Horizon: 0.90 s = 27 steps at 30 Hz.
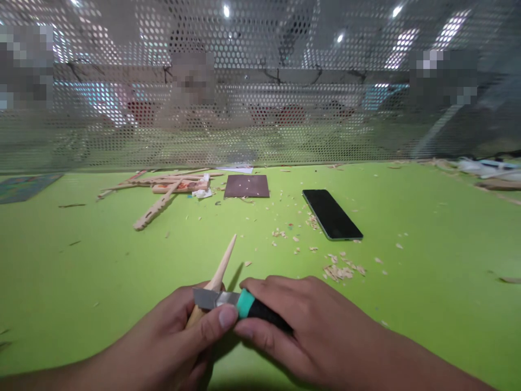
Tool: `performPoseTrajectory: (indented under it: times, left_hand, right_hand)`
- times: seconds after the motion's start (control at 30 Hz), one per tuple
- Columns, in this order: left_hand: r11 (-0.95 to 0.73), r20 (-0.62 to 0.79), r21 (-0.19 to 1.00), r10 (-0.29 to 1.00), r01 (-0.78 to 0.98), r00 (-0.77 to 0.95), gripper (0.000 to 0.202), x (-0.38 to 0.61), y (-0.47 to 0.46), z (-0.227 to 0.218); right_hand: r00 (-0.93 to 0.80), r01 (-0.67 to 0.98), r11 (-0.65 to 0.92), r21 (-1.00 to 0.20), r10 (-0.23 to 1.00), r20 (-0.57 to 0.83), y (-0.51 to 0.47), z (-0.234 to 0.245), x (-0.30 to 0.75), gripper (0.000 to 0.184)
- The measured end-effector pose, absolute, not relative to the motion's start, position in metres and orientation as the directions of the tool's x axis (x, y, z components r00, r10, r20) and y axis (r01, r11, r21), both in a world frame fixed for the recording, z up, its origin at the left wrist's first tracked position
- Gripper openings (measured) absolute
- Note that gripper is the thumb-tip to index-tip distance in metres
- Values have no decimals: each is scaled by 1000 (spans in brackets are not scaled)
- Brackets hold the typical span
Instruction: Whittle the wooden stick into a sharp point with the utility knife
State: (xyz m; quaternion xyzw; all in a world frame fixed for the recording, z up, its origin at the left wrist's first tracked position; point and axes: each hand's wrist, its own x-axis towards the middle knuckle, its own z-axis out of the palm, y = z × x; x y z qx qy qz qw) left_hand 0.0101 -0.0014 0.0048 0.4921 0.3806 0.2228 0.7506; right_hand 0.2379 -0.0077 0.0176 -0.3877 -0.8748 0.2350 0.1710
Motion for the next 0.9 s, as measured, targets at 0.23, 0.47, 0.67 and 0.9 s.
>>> performPoseTrajectory:
  times: [0.23, 0.47, 0.67, 0.9]
  left_hand:
    - [389, -368, 916, 709, 101, 602, 51, 9, -2, -2]
    - [377, -356, 922, 748, 84, 560, 51, 9, -3, -1]
    - [325, -320, 941, 766, 94, 557, 43, 4, 2, 6]
    - [350, -306, 936, 759, 36, 574, 36, 5, 2, 7]
  right_hand:
    - [-609, 659, 667, -347, 744, 274, -13, 6, 235, 46]
    - [-570, 729, 674, -118, 694, 440, -13, -1, 238, 40]
    - [-524, 737, 653, -174, 714, 464, 0, 2, 251, 37]
    - [-643, 615, 652, -444, 740, 197, 1, 10, 246, 39]
